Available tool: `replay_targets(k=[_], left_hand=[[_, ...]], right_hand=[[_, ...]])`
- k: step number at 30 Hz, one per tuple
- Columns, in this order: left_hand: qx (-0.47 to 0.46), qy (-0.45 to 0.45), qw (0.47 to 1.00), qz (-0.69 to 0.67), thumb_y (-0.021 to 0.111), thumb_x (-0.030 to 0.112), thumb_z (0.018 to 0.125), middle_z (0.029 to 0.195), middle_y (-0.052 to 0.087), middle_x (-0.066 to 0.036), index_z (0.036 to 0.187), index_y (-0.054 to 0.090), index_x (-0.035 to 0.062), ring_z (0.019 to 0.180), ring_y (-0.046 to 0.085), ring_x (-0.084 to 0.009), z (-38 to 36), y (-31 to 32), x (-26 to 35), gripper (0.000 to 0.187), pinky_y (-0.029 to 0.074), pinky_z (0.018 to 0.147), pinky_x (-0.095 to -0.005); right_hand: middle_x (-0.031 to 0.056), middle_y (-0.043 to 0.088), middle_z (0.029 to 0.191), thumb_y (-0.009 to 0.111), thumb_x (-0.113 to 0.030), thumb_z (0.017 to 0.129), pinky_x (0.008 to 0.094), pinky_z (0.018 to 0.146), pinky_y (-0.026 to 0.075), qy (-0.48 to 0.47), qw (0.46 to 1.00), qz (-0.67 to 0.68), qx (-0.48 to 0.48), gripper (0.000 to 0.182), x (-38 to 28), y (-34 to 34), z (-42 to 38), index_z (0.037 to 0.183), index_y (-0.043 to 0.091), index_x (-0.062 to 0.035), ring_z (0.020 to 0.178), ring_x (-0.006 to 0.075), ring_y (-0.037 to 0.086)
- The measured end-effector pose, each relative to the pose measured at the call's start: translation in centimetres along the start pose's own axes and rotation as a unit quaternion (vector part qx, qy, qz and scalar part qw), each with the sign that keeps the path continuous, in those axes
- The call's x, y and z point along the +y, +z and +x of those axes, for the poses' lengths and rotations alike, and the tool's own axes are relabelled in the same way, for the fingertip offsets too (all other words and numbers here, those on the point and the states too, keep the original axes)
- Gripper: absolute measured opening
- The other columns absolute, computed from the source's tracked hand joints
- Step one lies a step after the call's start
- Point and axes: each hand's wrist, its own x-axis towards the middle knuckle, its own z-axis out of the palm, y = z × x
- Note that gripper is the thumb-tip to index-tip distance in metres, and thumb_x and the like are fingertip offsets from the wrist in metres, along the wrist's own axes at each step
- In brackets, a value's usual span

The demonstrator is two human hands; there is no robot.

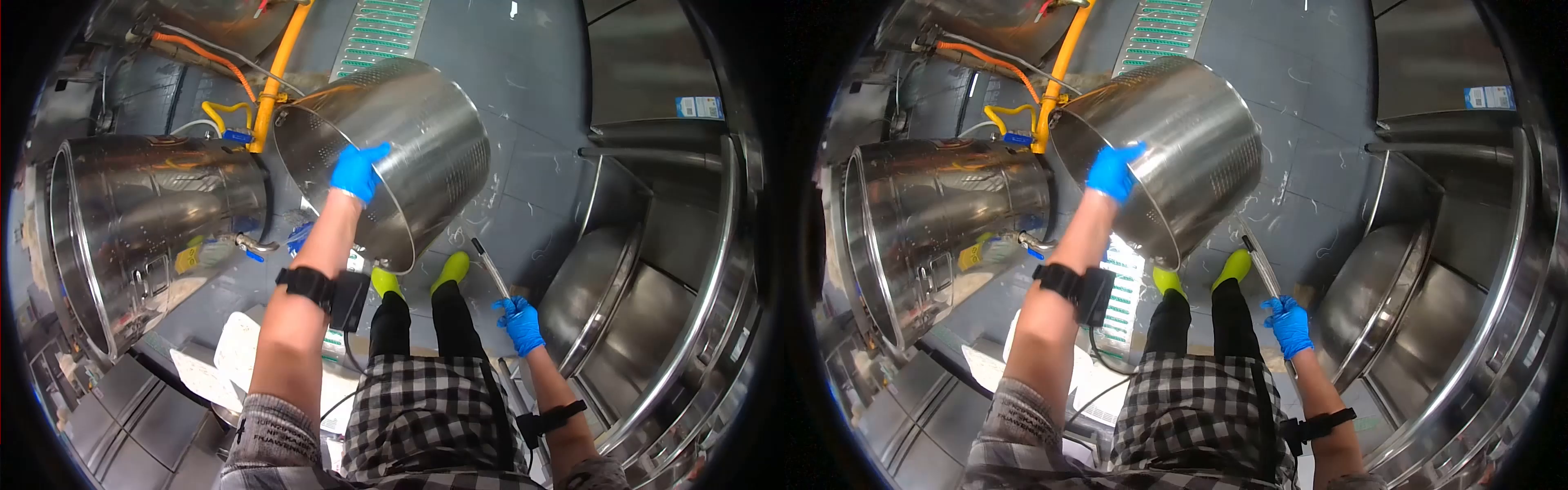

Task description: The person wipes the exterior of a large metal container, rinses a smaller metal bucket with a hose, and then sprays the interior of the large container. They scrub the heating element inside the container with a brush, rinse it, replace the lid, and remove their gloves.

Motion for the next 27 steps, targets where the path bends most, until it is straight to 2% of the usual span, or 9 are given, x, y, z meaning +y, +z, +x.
replay_targets(k=[2, 6, 8, 10, 14, 20, 21, 25, 27], left_hand=[[-0.055, 0.075, 0.983, -0.156, 0.064, 0.010, 0.064, 0.077, 0.054, -0.007, 0.088, 0.054, -0.0003, 0.071, 0.049, -0.0162, 2.2, -0.5, 0.9, 0.028, 0.038, 0.062, -0.0239], [-0.072, 0.071, 0.940, -0.325, 0.055, 0.001, 0.067, 0.087, 0.055, -0.012, 0.086, 0.054, -0.0009, 0.083, 0.053, -0.0233, -1.9, 0.0, 5.6, 0.019, 0.042, 0.079, -0.0341], [-0.078, 0.095, 0.931, -0.343, 0.054, 0.000, 0.068, 0.089, 0.055, -0.013, 0.088, 0.053, -0.0005, 0.083, 0.053, -0.0242, -5.6, 2.0, 8.5, 0.020, 0.042, 0.079, -0.0351], [-0.066, 0.110, 0.913, -0.388, 0.051, -0.004, 0.067, 0.090, 0.054, -0.015, 0.091, 0.051, -0.0018, 0.084, 0.052, -0.0268, -8.4, 3.5, 11.3, 0.024, 0.041, 0.079, -0.0372], [-0.175, 0.187, 0.877, -0.406, 0.051, -0.008, 0.066, 0.081, 0.055, -0.015, 0.083, 0.052, -0.0038, 0.079, 0.053, -0.0256, -15.1, 5.1, 14.7, 0.017, 0.041, 0.077, -0.0339], [-0.285, 0.283, 0.796, -0.452, 0.049, -0.005, 0.070, 0.077, 0.054, -0.015, 0.078, 0.052, -0.0049, 0.074, 0.053, -0.0231, -29.2, 6.0, 19.4, 0.008, 0.041, 0.076, -0.0324], [-0.233, 0.299, 0.803, -0.460, 0.048, -0.003, 0.071, 0.077, 0.055, -0.016, 0.078, 0.052, -0.0053, 0.075, 0.053, -0.0240, -31.9, 5.9, 19.7, 0.008, 0.041, 0.077, -0.0339], [-0.278, 0.364, 0.743, -0.489, 0.046, -0.003, 0.072, 0.078, 0.055, -0.018, 0.077, 0.051, -0.0067, 0.077, 0.053, -0.0248, -40.2, 4.5, 20.9, 0.007, 0.040, 0.081, -0.0378], [-0.378, 0.369, 0.685, -0.501, 0.045, -0.004, 0.073, 0.080, 0.056, -0.019, 0.078, 0.050, -0.0082, 0.076, 0.054, -0.0250, -43.6, 2.8, 20.9, 0.008, 0.039, 0.083, -0.0385]], right_hand=[[0.0049, 0.057, 0.070, 0.044, -0.018, 0.082, 0.0211, 0.044, 0.041, -0.025, 0.999, 0.037, 0.009, 0.020, 0.5, -0.2, -0.7, 0.083, 0.052, 0.0001, 0.047, 0.0081, 0.047], [0.0052, 0.056, 0.070, 0.043, -0.018, 0.083, 0.0217, 0.046, 0.041, -0.020, 1.000, 0.013, -0.008, 0.020, 3.0, -1.9, -3.4, 0.080, 0.052, 0.0001, 0.047, 0.0084, 0.047], [0.0054, 0.056, 0.070, 0.042, -0.017, 0.083, 0.0218, 0.046, 0.041, -0.045, 0.998, -0.025, -0.028, 0.020, 3.8, -2.3, -5.0, 0.080, 0.051, 0.0003, 0.047, 0.0083, 0.046], [0.0064, 0.056, 0.073, 0.042, -0.017, 0.083, 0.0219, 0.046, 0.041, -0.030, 0.996, 0.052, -0.070, 0.019, 3.1, -2.6, -6.8, 0.084, 0.049, 0.0007, 0.047, 0.0085, 0.045], [0.0069, 0.055, 0.073, 0.041, -0.018, 0.084, 0.0213, 0.046, 0.040, -0.064, 0.972, 0.214, -0.075, 0.019, -4.6, -1.2, -11.2, 0.084, 0.049, 0.0003, 0.049, 0.0080, 0.044], [0.0050, 0.055, 0.072, 0.041, -0.021, 0.084, 0.0178, 0.039, 0.035, -0.196, 0.956, 0.209, -0.055, 0.020, -15.3, -0.6, -15.6, 0.088, 0.048, -0.0028, 0.048, 0.0069, 0.047], [0.0055, 0.056, 0.074, 0.041, -0.021, 0.084, 0.0173, 0.038, 0.035, -0.220, 0.949, 0.219, -0.061, 0.019, -16.8, -0.7, -16.6, 0.088, 0.047, -0.0033, 0.048, 0.0068, 0.047], [0.0064, 0.057, 0.077, 0.040, -0.020, 0.084, 0.0179, 0.038, 0.037, -0.329, 0.893, 0.306, -0.034, 0.018, -22.8, -2.3, -21.8, 0.087, 0.045, -0.0031, 0.049, 0.0078, 0.049], [0.0067, 0.057, 0.078, 0.040, -0.020, 0.084, 0.0179, 0.037, 0.037, -0.378, 0.870, 0.316, -0.030, 0.018, -24.6, -3.2, -23.9, 0.087, 0.045, -0.0029, 0.049, 0.0080, 0.049]])
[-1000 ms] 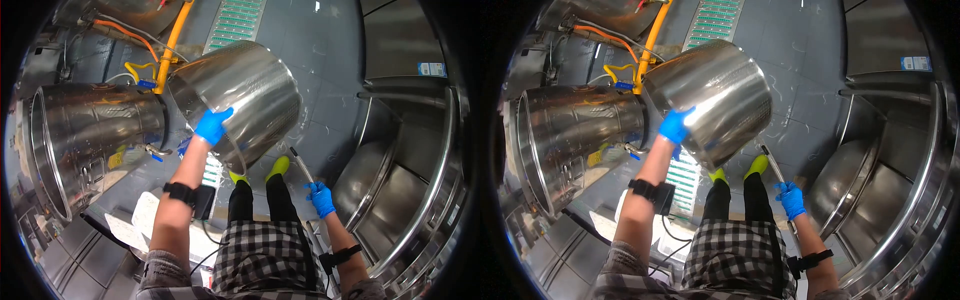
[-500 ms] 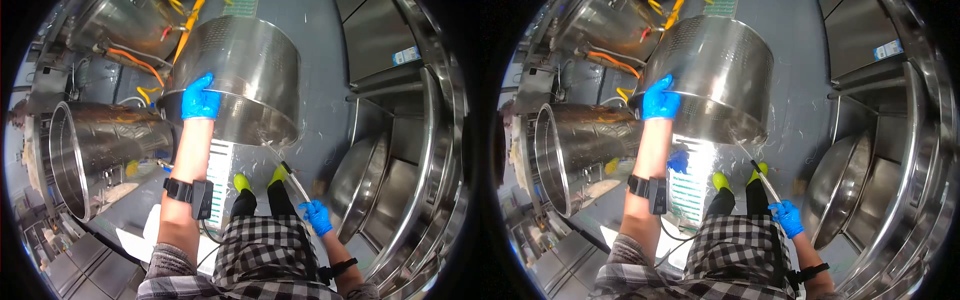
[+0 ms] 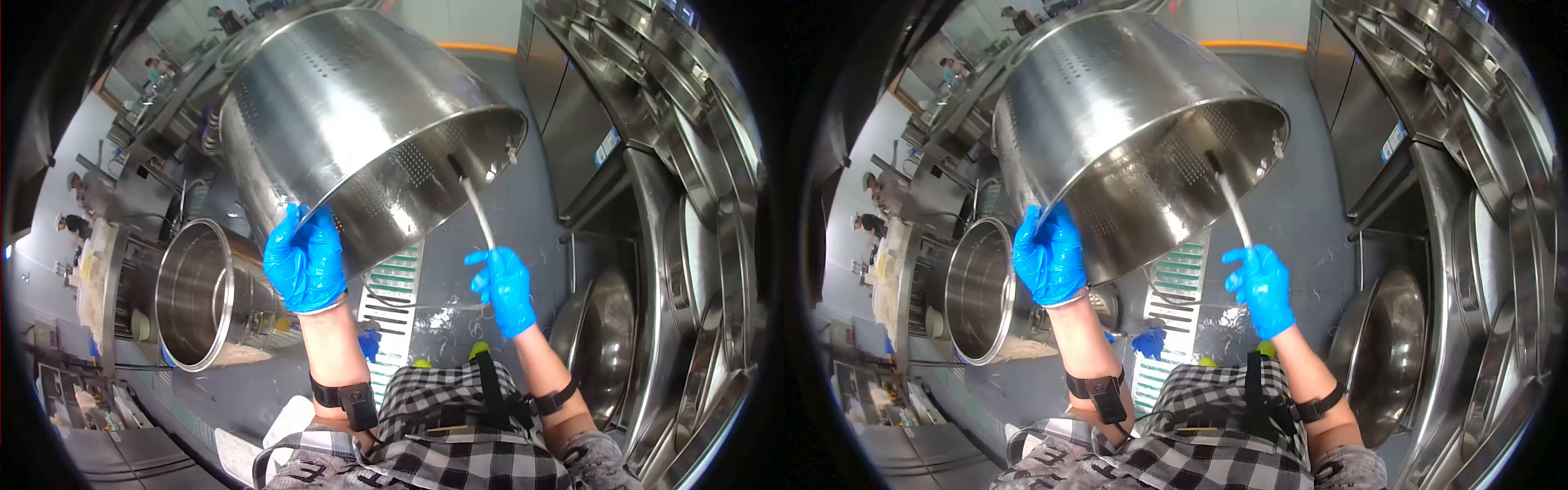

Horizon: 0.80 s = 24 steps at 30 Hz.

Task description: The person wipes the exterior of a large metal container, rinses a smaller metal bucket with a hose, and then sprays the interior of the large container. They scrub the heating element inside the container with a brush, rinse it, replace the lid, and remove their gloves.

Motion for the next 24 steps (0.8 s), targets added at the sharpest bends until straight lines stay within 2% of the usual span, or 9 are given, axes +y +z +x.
replay_targets(k=[2, 6, 8, 11, 15, 19, 22, 23, 24], left_hand=[[-0.033, -0.005, 0.999, -0.023, 0.045, -0.004, 0.074, 0.079, 0.056, -0.019, 0.078, 0.050, -0.0088, 0.075, 0.054, -0.0253, -1.3, 3.0, 1.4, 0.009, 0.039, 0.084, -0.0393], [-0.058, 0.064, 0.996, 0.009, 0.047, -0.006, 0.069, 0.080, 0.057, -0.017, 0.082, 0.052, -0.0070, 0.075, 0.056, -0.0240, -4.0, 7.4, 3.4, 0.014, 0.041, 0.081, -0.0420], [-0.183, 0.073, 0.980, 0.001, 0.048, -0.005, 0.068, 0.082, 0.057, -0.017, 0.082, 0.053, -0.0067, 0.076, 0.056, -0.0241, -5.4, 9.2, 4.3, 0.015, 0.042, 0.080, -0.0424], [-0.195, 0.067, 0.978, -0.009, 0.048, -0.004, 0.069, 0.088, 0.056, -0.019, 0.090, 0.051, -0.0073, 0.080, 0.056, -0.0249, -6.5, 11.7, 5.1, 0.021, 0.041, 0.081, -0.0419], [-0.175, 0.082, 0.981, -0.036, 0.048, -0.003, 0.070, 0.093, 0.055, -0.020, 0.097, 0.049, -0.0081, 0.084, 0.055, -0.0259, -7.6, 14.2, 5.8, 0.027, 0.039, 0.084, -0.0400], [-0.198, 0.080, 0.975, -0.060, 0.048, -0.002, 0.070, 0.095, 0.054, -0.021, 0.097, 0.048, -0.0091, 0.087, 0.054, -0.0260, -7.0, 14.6, 6.8, 0.028, 0.036, 0.087, -0.0395], [-0.233, 0.065, 0.967, -0.077, 0.048, -0.001, 0.071, 0.098, 0.052, -0.021, 0.097, 0.047, -0.0099, 0.088, 0.053, -0.0268, -6.8, 14.6, 7.1, 0.028, 0.035, 0.088, -0.0406], [-0.264, 0.038, 0.959, -0.096, 0.047, -0.002, 0.071, 0.106, 0.045, -0.023, 0.104, 0.040, -0.0116, 0.098, 0.046, -0.0286, -6.5, 14.6, 7.3, 0.035, 0.032, 0.091, -0.0401], [-0.294, 0.013, 0.949, -0.115, 0.045, -0.003, 0.072, 0.115, 0.038, -0.024, 0.111, 0.033, -0.0133, 0.107, 0.038, -0.0303, -6.2, 14.5, 7.3, 0.042, 0.029, 0.094, -0.0395]], right_hand=[[0.0068, 0.057, 0.079, 0.039, -0.020, 0.084, 0.0175, 0.035, 0.037, -0.055, 0.998, 0.009, -0.006, 0.019, -2.7, 0.7, 0.0, 0.086, 0.045, -0.0026, 0.050, 0.0078, 0.050], [0.0070, 0.056, 0.078, 0.040, -0.021, 0.084, 0.0180, 0.035, 0.036, -0.084, 0.995, -0.042, -0.019, 0.019, -6.2, 1.0, 0.2, 0.085, 0.045, -0.0019, 0.050, 0.0082, 0.050], [0.0071, 0.056, 0.078, 0.040, -0.021, 0.083, 0.0182, 0.035, 0.036, -0.097, 0.993, -0.065, -0.019, 0.020, -7.6, 1.1, -0.3, 0.084, 0.045, -0.0017, 0.050, 0.0085, 0.050], [0.0075, 0.057, 0.074, 0.040, -0.022, 0.083, 0.0191, 0.035, 0.035, -0.110, 0.988, -0.106, -0.021, 0.023, -8.6, 1.3, 0.5, 0.081, 0.048, -0.0009, 0.048, 0.0092, 0.050], [0.0073, 0.056, 0.066, 0.039, -0.025, 0.083, 0.0213, 0.035, 0.036, -0.066, 0.980, -0.186, -0.024, 0.027, -9.2, 1.1, 1.0, 0.077, 0.052, -0.0020, 0.046, 0.0107, 0.050], [0.0072, 0.056, 0.061, 0.038, -0.026, 0.083, 0.0232, 0.037, 0.038, -0.036, 0.958, -0.272, -0.088, 0.029, -8.1, 1.9, 1.6, 0.074, 0.054, -0.0032, 0.046, 0.0111, 0.051], [0.0070, 0.056, 0.061, 0.040, -0.025, 0.082, 0.0239, 0.039, 0.039, -0.048, 0.962, -0.262, -0.061, 0.028, -7.6, 2.8, 1.0, 0.071, 0.055, -0.0031, 0.048, 0.0119, 0.052], [0.0070, 0.056, 0.061, 0.040, -0.025, 0.082, 0.0239, 0.039, 0.039, -0.046, 0.962, -0.263, -0.061, 0.028, -6.9, 3.1, 1.2, 0.071, 0.055, -0.0031, 0.048, 0.0119, 0.052], [0.0075, 0.057, 0.063, 0.042, -0.024, 0.081, 0.0246, 0.041, 0.040, -0.093, 0.936, -0.323, -0.104, 0.026, -6.0, 3.2, 1.7, 0.072, 0.055, -0.0030, 0.049, 0.0133, 0.053]])
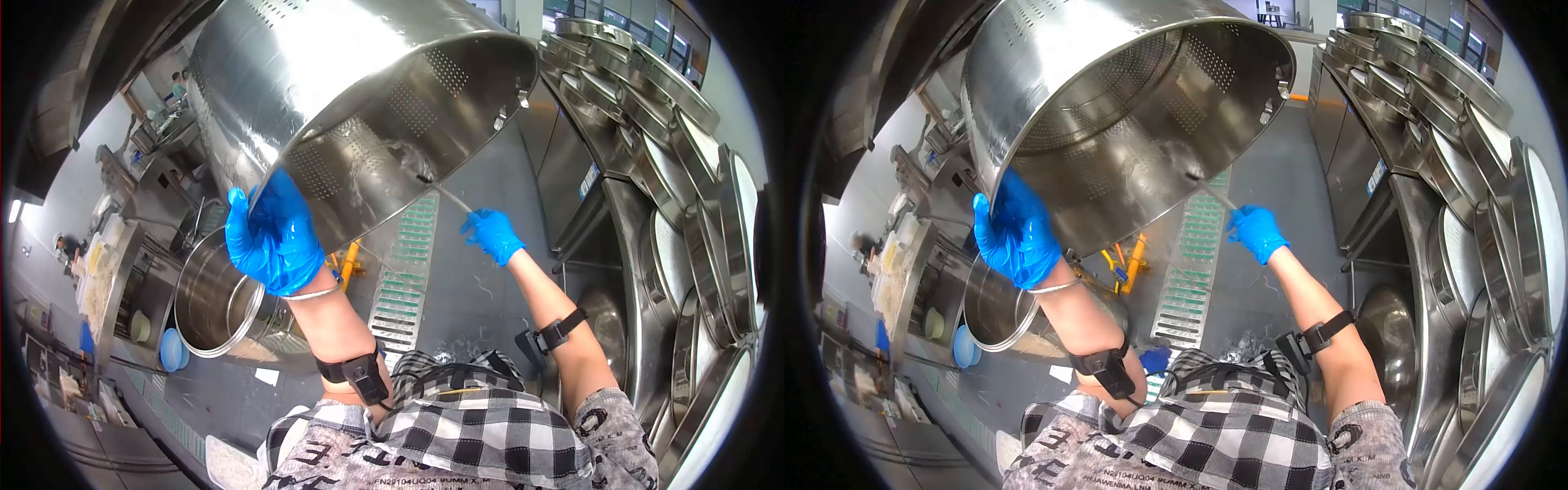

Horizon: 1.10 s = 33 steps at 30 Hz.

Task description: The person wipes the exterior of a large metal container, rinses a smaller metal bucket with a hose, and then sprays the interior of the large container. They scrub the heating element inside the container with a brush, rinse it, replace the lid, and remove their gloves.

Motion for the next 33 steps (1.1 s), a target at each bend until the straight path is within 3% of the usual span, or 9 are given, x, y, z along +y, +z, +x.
replay_targets(k=[4, 7, 9, 10, 13, 14, 19, 30, 33], left_hand=[[0.069, 0.076, 0.995, 0.007, 0.045, -0.004, 0.071, 0.117, 0.036, -0.022, 0.115, 0.030, -0.0097, 0.110, 0.034, -0.0312, 1.1, -0.9, 0.3, 0.046, 0.026, 0.095, -0.0441], [0.057, 0.092, 0.993, 0.037, 0.044, -0.005, 0.070, 0.118, 0.035, -0.023, 0.115, 0.030, -0.0095, 0.110, 0.034, -0.0315, 1.5, -1.6, 0.6, 0.047, 0.025, 0.095, -0.0450], [0.070, 0.095, 0.991, 0.062, 0.043, -0.005, 0.070, 0.116, 0.037, -0.023, 0.113, 0.032, -0.0105, 0.109, 0.036, -0.0319, 1.7, -2.2, 1.3, 0.045, 0.027, 0.094, -0.0456], [0.072, 0.097, 0.991, 0.064, 0.043, -0.005, 0.070, 0.116, 0.037, -0.023, 0.113, 0.032, -0.0105, 0.109, 0.036, -0.0319, 1.9, -2.3, 1.7, 0.045, 0.027, 0.094, -0.0456], [0.093, 0.121, 0.980, 0.126, 0.043, -0.004, 0.071, 0.114, 0.039, -0.024, 0.112, 0.033, -0.0110, 0.107, 0.038, -0.0324, 2.0, -2.3, 3.5, 0.043, 0.028, 0.093, -0.0457], [0.094, 0.121, 0.977, 0.150, 0.043, -0.004, 0.072, 0.113, 0.040, -0.024, 0.111, 0.033, -0.0111, 0.106, 0.039, -0.0327, 1.9, -2.1, 4.5, 0.042, 0.029, 0.093, -0.0461], [0.086, 0.148, 0.960, 0.224, 0.043, -0.001, 0.075, 0.113, 0.039, -0.025, 0.111, 0.032, -0.0121, 0.107, 0.037, -0.0341, 1.3, -0.5, 9.1, 0.040, 0.029, 0.092, -0.0469], [0.046, 0.244, 0.899, 0.362, 0.041, -0.002, 0.076, 0.115, 0.038, -0.024, 0.114, 0.030, -0.0107, 0.108, 0.036, -0.0334, -1.9, 2.6, 17.8, 0.041, 0.028, 0.093, -0.0466], [0.160, 0.317, 0.844, 0.402, 0.042, -0.002, 0.076, 0.110, 0.043, -0.022, 0.110, 0.036, -0.0097, 0.104, 0.041, -0.0317, -3.2, 0.9, 20.1, 0.036, 0.031, 0.092, -0.0453]], right_hand=[[0.0100, 0.057, 0.072, 0.050, -0.021, 0.075, 0.0278, 0.051, 0.044, -0.200, 0.935, -0.259, -0.136, 0.019, -0.8, 2.9, -1.1, 0.075, 0.056, -0.0033, 0.056, 0.0173, 0.056], [0.0115, 0.055, 0.076, 0.056, -0.018, 0.069, 0.0311, 0.057, 0.045, -0.132, 0.959, -0.151, -0.198, 0.017, -1.3, 7.0, -2.6, 0.077, 0.057, -0.0040, 0.063, 0.0205, 0.056], [0.0112, 0.053, 0.080, 0.059, -0.017, 0.065, 0.0324, 0.058, 0.046, 0.045, 0.968, 0.001, -0.248, 0.016, -1.7, 8.9, -3.6, 0.076, 0.057, -0.0050, 0.067, 0.0212, 0.056], [0.0112, 0.053, 0.080, 0.059, -0.017, 0.065, 0.0324, 0.058, 0.046, 0.047, 0.967, 0.001, -0.251, 0.016, -0.9, 9.3, -3.5, 0.076, 0.057, -0.0050, 0.067, 0.0212, 0.056], [0.0111, 0.055, 0.072, 0.056, -0.014, 0.067, 0.0314, 0.058, 0.046, -0.224, 0.936, -0.227, -0.148, 0.014, 1.7, 9.9, -2.7, 0.077, 0.055, -0.0043, 0.060, 0.0199, 0.055], [0.0111, 0.055, 0.072, 0.056, -0.014, 0.067, 0.0314, 0.058, 0.046, -0.225, 0.935, -0.225, -0.154, 0.014, 1.6, 9.5, -2.4, 0.077, 0.055, -0.0043, 0.060, 0.0199, 0.055], [0.0083, 0.056, 0.065, 0.045, -0.019, 0.080, 0.0282, 0.045, 0.044, 0.068, 0.994, 0.040, -0.077, 0.019, -2.0, 8.0, -1.1, 0.076, 0.053, -0.0027, 0.051, 0.0159, 0.055], [0.0077, 0.056, 0.060, 0.041, -0.018, 0.078, 0.0257, 0.042, 0.041, -0.007, 0.970, -0.007, -0.241, 0.022, -3.3, 16.5, 0.7, 0.067, 0.054, -0.0031, 0.048, 0.0129, 0.053], [0.0076, 0.056, 0.062, 0.041, -0.020, 0.079, 0.0253, 0.045, 0.041, 0.000, 0.966, 0.014, -0.257, 0.024, -4.0, 17.9, 0.8, 0.069, 0.053, -0.0024, 0.048, 0.0131, 0.053]])
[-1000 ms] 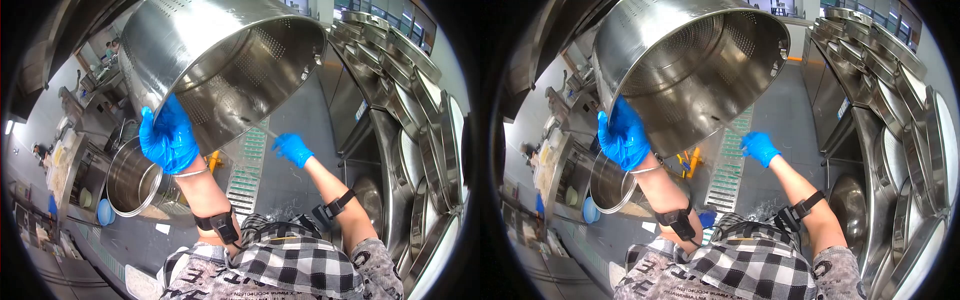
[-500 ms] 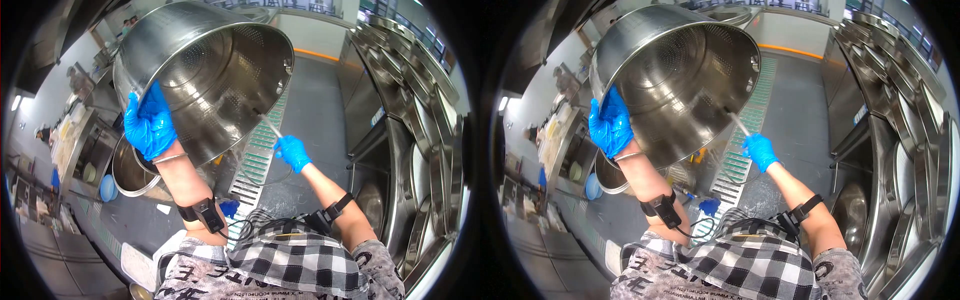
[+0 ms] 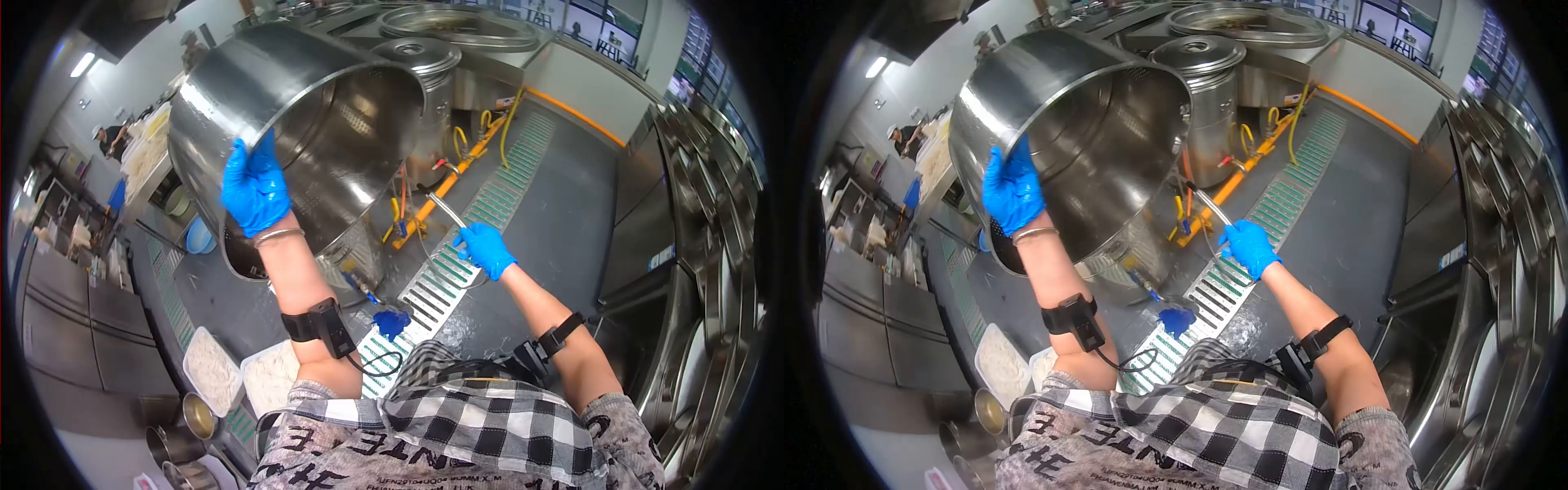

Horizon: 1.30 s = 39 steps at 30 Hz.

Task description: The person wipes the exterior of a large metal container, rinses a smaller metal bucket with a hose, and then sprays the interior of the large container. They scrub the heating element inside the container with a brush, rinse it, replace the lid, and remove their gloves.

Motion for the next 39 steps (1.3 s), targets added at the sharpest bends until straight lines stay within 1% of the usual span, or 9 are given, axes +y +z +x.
replay_targets(k=[6, 11, 13, 18, 20, 27, 29, 31, 39], left_hand=[[-0.016, -0.001, 0.999, -0.030, 0.042, -0.003, 0.074, 0.110, 0.042, -0.023, 0.110, 0.035, -0.0102, 0.101, 0.043, -0.0337, 0.3, -2.2, -0.6, 0.037, 0.033, 0.090, -0.0460], [0.043, 0.048, 0.998, -0.001, 0.042, -0.004, 0.074, 0.106, 0.044, -0.023, 0.104, 0.038, -0.0129, 0.098, 0.044, -0.0345, -1.1, -0.6, -1.5, 0.032, 0.034, 0.090, -0.0474], [0.043, 0.059, 0.997, -0.002, 0.043, -0.004, 0.073, 0.092, 0.049, -0.024, 0.089, 0.044, -0.0155, 0.092, 0.048, -0.0344, -1.6, -0.2, -1.7, 0.020, 0.037, 0.088, -0.0457], [0.067, 0.051, 0.996, 0.012, 0.044, -0.002, 0.072, 0.092, 0.051, -0.022, 0.090, 0.045, -0.0138, 0.091, 0.049, -0.0340, -2.8, -0.2, -1.7, 0.021, 0.035, 0.089, -0.0467], [0.037, 0.028, 0.999, 0.000, 0.044, -0.001, 0.072, 0.103, 0.049, -0.019, 0.104, 0.043, -0.0069, 0.097, 0.047, -0.0329, -3.2, -0.4, -1.6, 0.032, 0.034, 0.089, -0.0466], [0.033, 0.011, 0.998, -0.043, 0.043, 0.000, 0.073, 0.106, 0.048, -0.020, 0.107, 0.042, -0.0063, 0.099, 0.045, -0.0324, -3.1, -2.5, -1.8, 0.034, 0.030, 0.091, -0.0451], [0.040, 0.009, 0.997, -0.061, 0.044, 0.001, 0.072, 0.100, 0.051, -0.020, 0.095, 0.048, -0.0094, 0.093, 0.049, -0.0327, -3.1, -3.4, -1.4, 0.025, 0.032, 0.090, -0.0449], [0.036, 0.006, 0.997, -0.063, 0.044, 0.002, 0.073, 0.105, 0.048, -0.021, 0.101, 0.044, -0.0086, 0.097, 0.047, -0.0325, -2.9, -4.3, -0.7, 0.030, 0.031, 0.091, -0.0448], [0.009, 0.001, 0.996, -0.093, 0.044, 0.001, 0.073, 0.112, 0.044, -0.019, 0.111, 0.038, -0.0045, 0.103, 0.042, -0.0318, -3.1, -6.2, 0.1, 0.039, 0.030, 0.091, -0.0447]], right_hand=[[0.0067, 0.056, 0.066, 0.042, -0.021, 0.081, 0.0238, 0.048, 0.042, -0.035, 0.994, 0.098, 0.014, 0.024, -2.0, 1.4, 1.7, 0.073, 0.051, -0.0002, 0.055, 0.0119, 0.054], [0.0058, 0.056, 0.067, 0.044, -0.022, 0.081, 0.0227, 0.047, 0.041, -0.071, 0.995, 0.054, 0.043, 0.023, -6.5, 0.6, 2.1, 0.076, 0.052, -0.0008, 0.053, 0.0110, 0.053], [0.0055, 0.056, 0.067, 0.044, -0.022, 0.081, 0.0223, 0.046, 0.040, -0.077, 0.995, 0.039, 0.040, 0.022, -7.5, 0.4, 3.1, 0.077, 0.052, -0.0013, 0.053, 0.0106, 0.053], [0.0007, 0.055, 0.065, 0.041, -0.025, 0.082, 0.0164, 0.036, 0.031, -0.179, 0.974, 0.132, 0.034, 0.024, -11.0, 0.7, 2.9, 0.078, 0.055, -0.0063, 0.048, 0.0044, 0.046], [0.0010, 0.055, 0.067, 0.041, -0.025, 0.083, 0.0166, 0.038, 0.033, -0.189, 0.975, 0.116, 0.020, 0.024, -12.5, 0.2, 1.9, 0.079, 0.054, -0.0058, 0.049, 0.0046, 0.047], [0.0020, 0.052, 0.061, 0.048, -0.021, 0.079, 0.0193, 0.047, 0.040, -0.246, 0.961, 0.113, -0.047, 0.018, -13.4, 1.9, 0.2, 0.080, 0.054, -0.0036, 0.047, 0.0058, 0.047], [0.0043, 0.053, 0.060, 0.048, -0.023, 0.079, 0.0219, 0.047, 0.041, -0.315, 0.948, -0.007, -0.047, 0.019, -11.4, 2.8, 0.9, 0.081, 0.053, -0.0045, 0.044, 0.0087, 0.049], [0.0094, 0.055, 0.062, 0.046, -0.024, 0.080, 0.0263, 0.047, 0.042, -0.199, 0.972, -0.043, -0.120, 0.021, -9.4, 3.8, 1.2, 0.079, 0.052, -0.0043, 0.043, 0.0145, 0.051], [0.0195, 0.054, 0.073, 0.044, -0.029, 0.078, 0.0400, 0.060, 0.042, -0.175, 0.940, -0.258, -0.140, 0.026, -0.8, 4.9, 2.6, 0.076, 0.051, -0.0034, 0.069, 0.0345, 0.052]])
